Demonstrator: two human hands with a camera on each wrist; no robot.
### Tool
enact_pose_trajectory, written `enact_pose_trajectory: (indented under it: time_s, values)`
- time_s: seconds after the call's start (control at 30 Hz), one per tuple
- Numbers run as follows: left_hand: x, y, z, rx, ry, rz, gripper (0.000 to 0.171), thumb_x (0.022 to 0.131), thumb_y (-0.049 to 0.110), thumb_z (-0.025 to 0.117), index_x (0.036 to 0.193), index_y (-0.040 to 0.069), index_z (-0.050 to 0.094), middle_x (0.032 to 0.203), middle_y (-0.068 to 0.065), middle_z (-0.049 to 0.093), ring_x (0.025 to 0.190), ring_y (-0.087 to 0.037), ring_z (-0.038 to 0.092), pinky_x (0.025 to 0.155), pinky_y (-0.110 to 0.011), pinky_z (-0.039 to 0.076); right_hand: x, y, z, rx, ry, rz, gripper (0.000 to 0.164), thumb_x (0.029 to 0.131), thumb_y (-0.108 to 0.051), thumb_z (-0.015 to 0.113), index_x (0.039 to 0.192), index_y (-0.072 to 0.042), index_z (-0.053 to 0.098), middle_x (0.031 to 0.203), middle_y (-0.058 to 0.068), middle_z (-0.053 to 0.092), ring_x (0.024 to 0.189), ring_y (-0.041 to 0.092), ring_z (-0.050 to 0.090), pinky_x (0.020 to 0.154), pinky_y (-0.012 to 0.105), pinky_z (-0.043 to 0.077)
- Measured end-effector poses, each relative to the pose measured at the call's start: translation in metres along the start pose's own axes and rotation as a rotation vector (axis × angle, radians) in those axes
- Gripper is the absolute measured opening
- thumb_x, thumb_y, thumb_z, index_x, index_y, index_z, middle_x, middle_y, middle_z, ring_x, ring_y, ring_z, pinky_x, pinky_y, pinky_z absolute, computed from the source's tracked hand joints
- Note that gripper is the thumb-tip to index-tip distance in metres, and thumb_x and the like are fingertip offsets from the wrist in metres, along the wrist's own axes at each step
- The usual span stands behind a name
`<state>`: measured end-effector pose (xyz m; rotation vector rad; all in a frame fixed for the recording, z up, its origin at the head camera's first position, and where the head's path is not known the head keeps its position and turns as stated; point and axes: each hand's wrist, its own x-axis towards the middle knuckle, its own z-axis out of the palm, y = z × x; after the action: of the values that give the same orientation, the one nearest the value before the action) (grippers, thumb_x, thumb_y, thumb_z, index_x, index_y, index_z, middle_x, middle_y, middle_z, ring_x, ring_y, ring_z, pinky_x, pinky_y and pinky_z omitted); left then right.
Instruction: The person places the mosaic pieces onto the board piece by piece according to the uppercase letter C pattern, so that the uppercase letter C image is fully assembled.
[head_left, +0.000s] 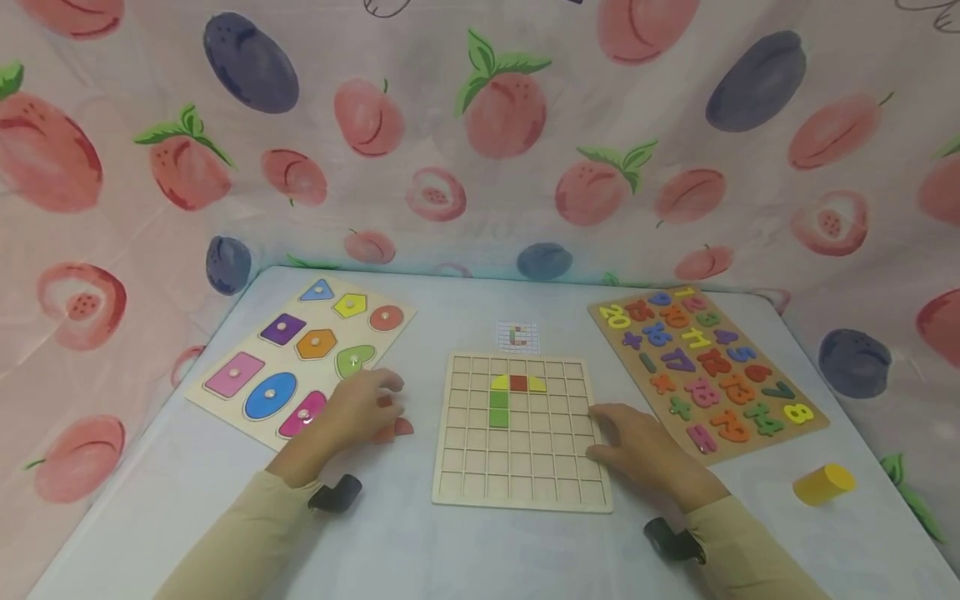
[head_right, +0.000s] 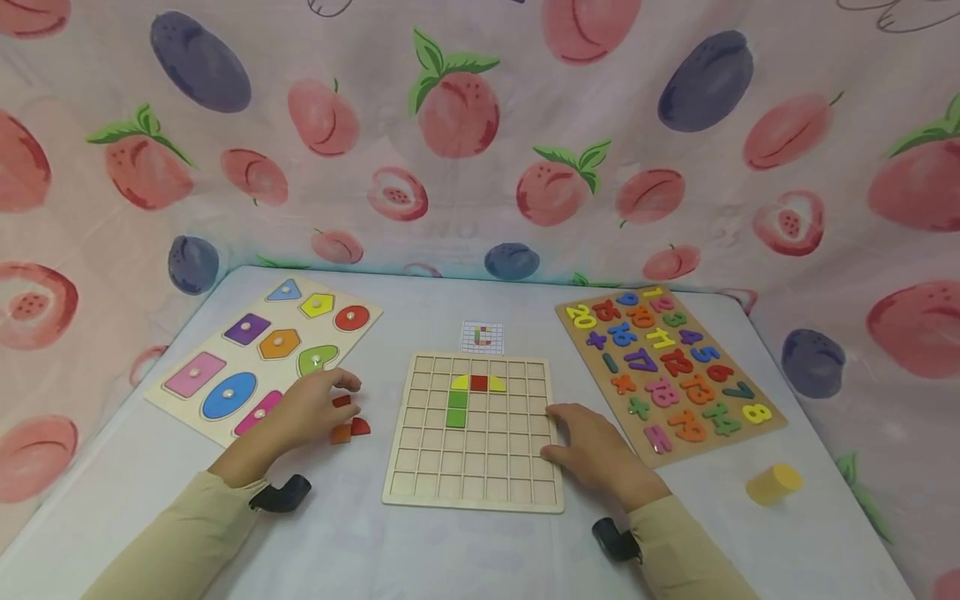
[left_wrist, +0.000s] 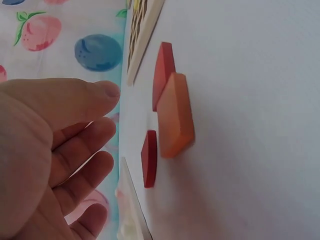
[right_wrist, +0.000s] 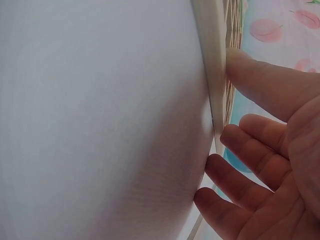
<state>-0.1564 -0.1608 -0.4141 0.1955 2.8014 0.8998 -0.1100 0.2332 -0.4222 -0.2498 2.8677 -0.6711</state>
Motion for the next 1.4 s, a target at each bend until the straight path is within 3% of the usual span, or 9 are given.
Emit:
enact_pose_trajectory:
  time_s: [0.57,1.0,1.4]
  values:
    - [-0.002,-0.016,-0.003,0.064,0.027,0.010,0.037,0.087,0.015,0.076,0.122,0.005,0.068,0.109,-0.008,0.068,0.102,-0.027,0.060,0.088,-0.045,0.053,0.001,0.000,0.001,0.001,-0.001,0.011,0.063,0.086,-0.026,0.078,0.138,0.000,0.055,0.141,0.021,0.054,0.134,0.042,0.044,0.109,0.057,0.034]
    - [-0.001,-0.022,0.000,0.022,0.007,-0.045,0.040,0.088,0.016,0.076,0.126,0.006,0.066,0.117,-0.009,0.066,0.113,-0.031,0.057,0.094,-0.049,0.050,0.000,0.000,0.000,0.000,-0.007,0.004,0.062,0.087,-0.026,0.078,0.138,0.000,0.055,0.141,0.021,0.054,0.134,0.042,0.045,0.109,0.056,0.034]
    - [0.003,-0.023,0.001,0.026,-0.003,-0.014,0.036,0.089,0.013,0.074,0.123,0.005,0.067,0.111,-0.007,0.067,0.106,-0.029,0.059,0.094,-0.048,0.050,0.000,0.000,0.000,0.003,-0.004,0.006,0.062,0.086,-0.026,0.078,0.138,0.001,0.055,0.141,0.021,0.054,0.134,0.042,0.044,0.109,0.056,0.034]
